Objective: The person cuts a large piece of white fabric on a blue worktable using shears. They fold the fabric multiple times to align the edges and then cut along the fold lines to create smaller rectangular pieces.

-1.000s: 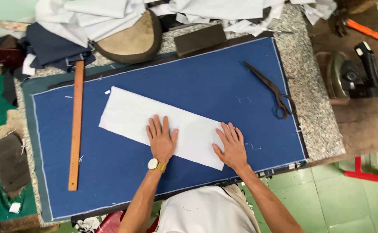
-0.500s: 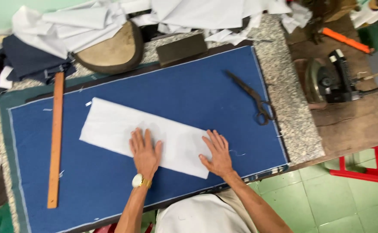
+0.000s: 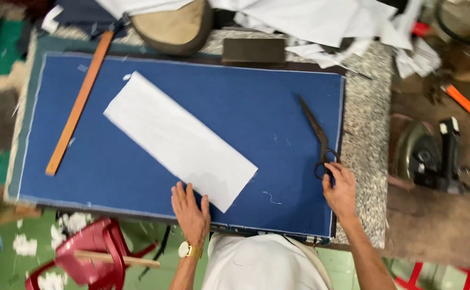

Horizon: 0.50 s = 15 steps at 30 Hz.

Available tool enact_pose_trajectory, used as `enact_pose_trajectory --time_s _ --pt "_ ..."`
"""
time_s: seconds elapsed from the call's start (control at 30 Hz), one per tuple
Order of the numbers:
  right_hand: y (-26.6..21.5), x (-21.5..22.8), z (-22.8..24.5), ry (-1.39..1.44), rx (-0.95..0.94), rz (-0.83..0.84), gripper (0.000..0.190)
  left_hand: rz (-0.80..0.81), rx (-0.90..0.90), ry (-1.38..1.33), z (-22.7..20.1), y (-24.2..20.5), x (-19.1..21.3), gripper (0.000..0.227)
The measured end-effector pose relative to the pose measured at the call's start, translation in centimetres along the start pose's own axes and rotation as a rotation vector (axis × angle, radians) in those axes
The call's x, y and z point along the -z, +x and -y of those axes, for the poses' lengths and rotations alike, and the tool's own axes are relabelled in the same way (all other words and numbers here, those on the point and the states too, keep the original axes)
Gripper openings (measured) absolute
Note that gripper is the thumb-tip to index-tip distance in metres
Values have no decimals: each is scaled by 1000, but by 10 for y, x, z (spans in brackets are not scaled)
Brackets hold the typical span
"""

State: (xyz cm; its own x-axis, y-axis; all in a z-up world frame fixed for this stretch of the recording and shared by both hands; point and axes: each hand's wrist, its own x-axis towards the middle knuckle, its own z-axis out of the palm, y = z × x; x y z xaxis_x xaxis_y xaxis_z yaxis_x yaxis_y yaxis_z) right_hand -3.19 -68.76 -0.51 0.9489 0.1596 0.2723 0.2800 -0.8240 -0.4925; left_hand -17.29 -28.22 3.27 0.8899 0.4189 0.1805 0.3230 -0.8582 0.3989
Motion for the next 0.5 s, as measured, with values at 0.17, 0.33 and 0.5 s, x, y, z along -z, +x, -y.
enact_pose_trajectory --time_s 0.17,0.33,0.5 --pt "17 1 -22 -13 34 192 40 -46 138 6 -28 -36 0 59" --pt "46 10 -7 28 -34 302 37 -35 227 37 -36 -58 0 61" --pt "88 51 33 189 -570 634 64 -108 238 108 -33 -60 2 63"
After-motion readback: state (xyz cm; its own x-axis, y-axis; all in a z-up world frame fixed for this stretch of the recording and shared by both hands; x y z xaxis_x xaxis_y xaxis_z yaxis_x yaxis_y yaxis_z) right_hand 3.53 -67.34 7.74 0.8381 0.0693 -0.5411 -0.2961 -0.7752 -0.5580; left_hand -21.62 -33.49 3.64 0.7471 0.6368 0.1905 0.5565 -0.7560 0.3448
